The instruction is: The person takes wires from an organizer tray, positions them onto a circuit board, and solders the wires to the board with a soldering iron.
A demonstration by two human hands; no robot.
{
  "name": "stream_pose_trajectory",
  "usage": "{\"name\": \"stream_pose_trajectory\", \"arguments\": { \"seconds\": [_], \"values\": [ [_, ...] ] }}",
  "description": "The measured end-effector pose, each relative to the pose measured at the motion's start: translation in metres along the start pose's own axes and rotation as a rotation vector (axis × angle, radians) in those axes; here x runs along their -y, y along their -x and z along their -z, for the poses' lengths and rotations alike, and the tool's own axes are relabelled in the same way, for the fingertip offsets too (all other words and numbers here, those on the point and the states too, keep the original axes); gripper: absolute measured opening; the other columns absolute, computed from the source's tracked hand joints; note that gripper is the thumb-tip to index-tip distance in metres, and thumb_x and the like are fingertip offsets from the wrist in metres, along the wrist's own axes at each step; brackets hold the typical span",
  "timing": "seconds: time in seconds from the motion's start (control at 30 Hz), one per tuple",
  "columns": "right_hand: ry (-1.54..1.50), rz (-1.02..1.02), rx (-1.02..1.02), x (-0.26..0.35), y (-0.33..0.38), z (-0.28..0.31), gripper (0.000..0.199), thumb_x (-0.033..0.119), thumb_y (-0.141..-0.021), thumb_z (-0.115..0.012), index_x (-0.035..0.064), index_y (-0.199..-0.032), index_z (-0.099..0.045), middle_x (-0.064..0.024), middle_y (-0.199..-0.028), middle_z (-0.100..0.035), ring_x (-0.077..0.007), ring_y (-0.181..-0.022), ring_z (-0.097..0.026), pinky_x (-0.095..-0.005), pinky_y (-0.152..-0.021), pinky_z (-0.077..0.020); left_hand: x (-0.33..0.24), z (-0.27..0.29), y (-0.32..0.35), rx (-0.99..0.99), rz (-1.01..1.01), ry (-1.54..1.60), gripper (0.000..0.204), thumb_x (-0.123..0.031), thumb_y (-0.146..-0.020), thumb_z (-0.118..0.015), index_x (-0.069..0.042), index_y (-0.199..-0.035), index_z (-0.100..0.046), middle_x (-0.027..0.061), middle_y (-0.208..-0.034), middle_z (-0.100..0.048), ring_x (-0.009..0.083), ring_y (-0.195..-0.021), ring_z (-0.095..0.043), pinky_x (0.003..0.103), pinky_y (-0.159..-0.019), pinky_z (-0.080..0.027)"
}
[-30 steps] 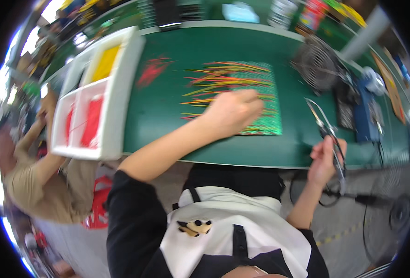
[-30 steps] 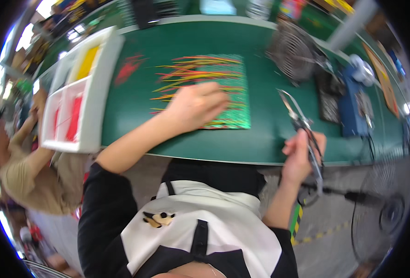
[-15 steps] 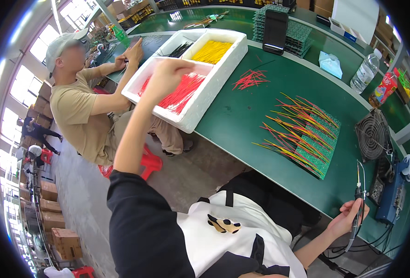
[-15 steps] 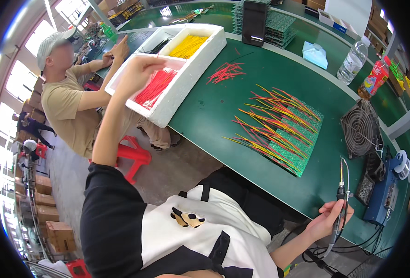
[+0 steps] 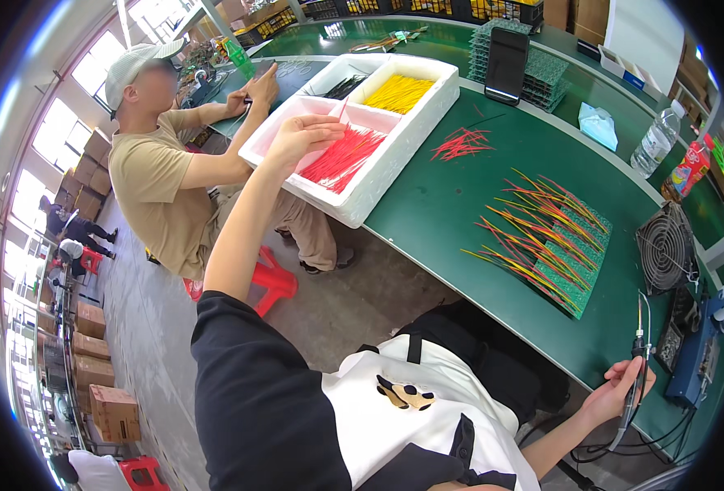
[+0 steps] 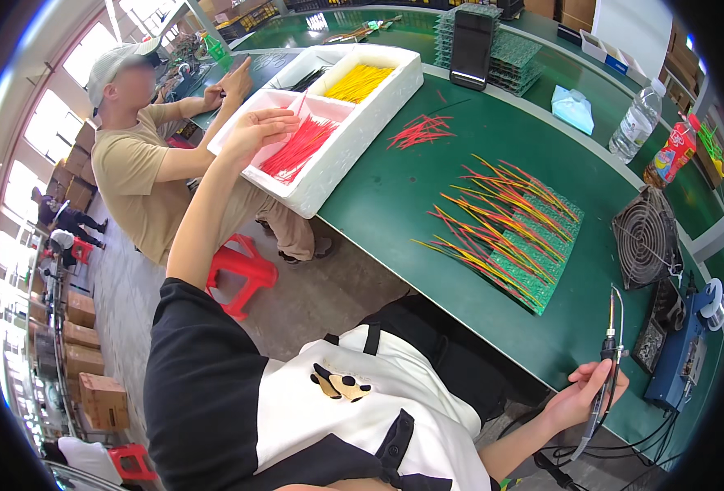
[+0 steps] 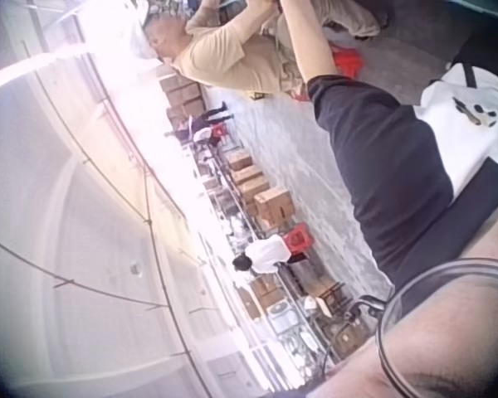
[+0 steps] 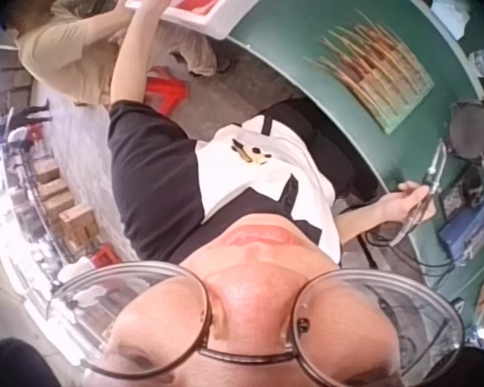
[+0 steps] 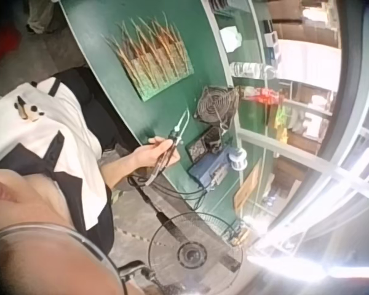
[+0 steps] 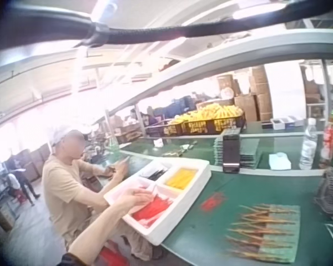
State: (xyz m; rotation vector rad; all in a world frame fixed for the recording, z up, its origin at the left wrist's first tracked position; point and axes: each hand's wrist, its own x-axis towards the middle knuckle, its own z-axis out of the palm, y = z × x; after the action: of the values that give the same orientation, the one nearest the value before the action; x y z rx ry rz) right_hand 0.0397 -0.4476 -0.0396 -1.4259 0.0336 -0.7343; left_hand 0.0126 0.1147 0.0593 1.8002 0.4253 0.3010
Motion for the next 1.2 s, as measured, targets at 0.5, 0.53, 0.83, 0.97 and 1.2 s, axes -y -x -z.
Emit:
{"name": "stream_pose_trajectory", "arguments": {
  "seconds": [0.5, 0.53, 0.83, 0.97, 1.2],
  "values": [
    [0.004, 0.006, 0.009, 0.004, 0.002, -0.004, 0.018, 0.016, -0.087, -0.058, 0.0036, -0.083, -0.047, -0.0031, -0.059, -0.05, -0.0056, -0.046, -0.042, -0.0165, -0.042, -0.0293, -0.002, 0.018, 0.004, 0.212, 0.123, 0.506, 0.045, 0.002, -0.084, -0.045, 0.007, -0.128, -0.036, 0.02, -0.128, -0.046, 0.0249, -0.12, -0.045, 0.032, -0.098, -0.04],
    [0.004, 0.007, 0.01, 0.003, 0.002, -0.004, 0.018, 0.016, -0.087, -0.058, 0.0036, -0.083, -0.047, -0.0031, -0.059, -0.05, -0.0056, -0.046, -0.042, -0.0165, -0.042, -0.0293, -0.003, 0.017, 0.005, 0.211, 0.123, 0.506, 0.045, 0.002, -0.084, -0.045, 0.007, -0.128, -0.036, 0.02, -0.128, -0.046, 0.0249, -0.12, -0.045, 0.032, -0.098, -0.04],
    [-0.014, -0.006, 0.024, 0.0, 0.002, -0.002, 0.013, 0.014, -0.088, -0.057, 0.0034, -0.084, -0.05, -0.0023, -0.06, -0.049, -0.0054, -0.049, -0.041, -0.0167, -0.045, -0.0308, -0.011, 0.012, 0.015, 0.195, 0.128, 0.652, 0.053, 0.006, -0.082, -0.047, 0.008, -0.131, -0.03, 0.0176, -0.134, -0.04, 0.0231, -0.123, -0.041, 0.03, -0.101, -0.038],
    [0.027, -0.008, 0.01, 0.002, 0.001, 0.0, 0.017, 0.016, -0.088, -0.057, 0.0035, -0.083, -0.047, -0.003, -0.059, -0.049, -0.0061, -0.047, -0.042, -0.017, -0.043, -0.0308, -0.038, -0.029, 0.034, 0.026, -0.017, 0.908, 0.044, 0.008, -0.081, -0.051, 0.008, -0.124, -0.041, 0.0128, -0.127, -0.047, 0.021, -0.118, -0.047, 0.027, -0.098, -0.042],
    [0.038, 0.0, 0.015, -0.002, 0.001, 0.003, 0.015, 0.015, -0.088, -0.056, 0.003, -0.085, -0.049, -0.0023, -0.059, -0.047, -0.006, -0.048, -0.04, -0.0177, -0.044, -0.0308, -0.101, -0.106, 0.117, 0.234, -0.293, 1.17, 0.04, 0.002, -0.09, -0.044, 0.001, -0.129, -0.038, 0.0071, -0.13, -0.045, 0.0162, -0.121, -0.043, 0.026, -0.098, -0.043]
  ]
}}
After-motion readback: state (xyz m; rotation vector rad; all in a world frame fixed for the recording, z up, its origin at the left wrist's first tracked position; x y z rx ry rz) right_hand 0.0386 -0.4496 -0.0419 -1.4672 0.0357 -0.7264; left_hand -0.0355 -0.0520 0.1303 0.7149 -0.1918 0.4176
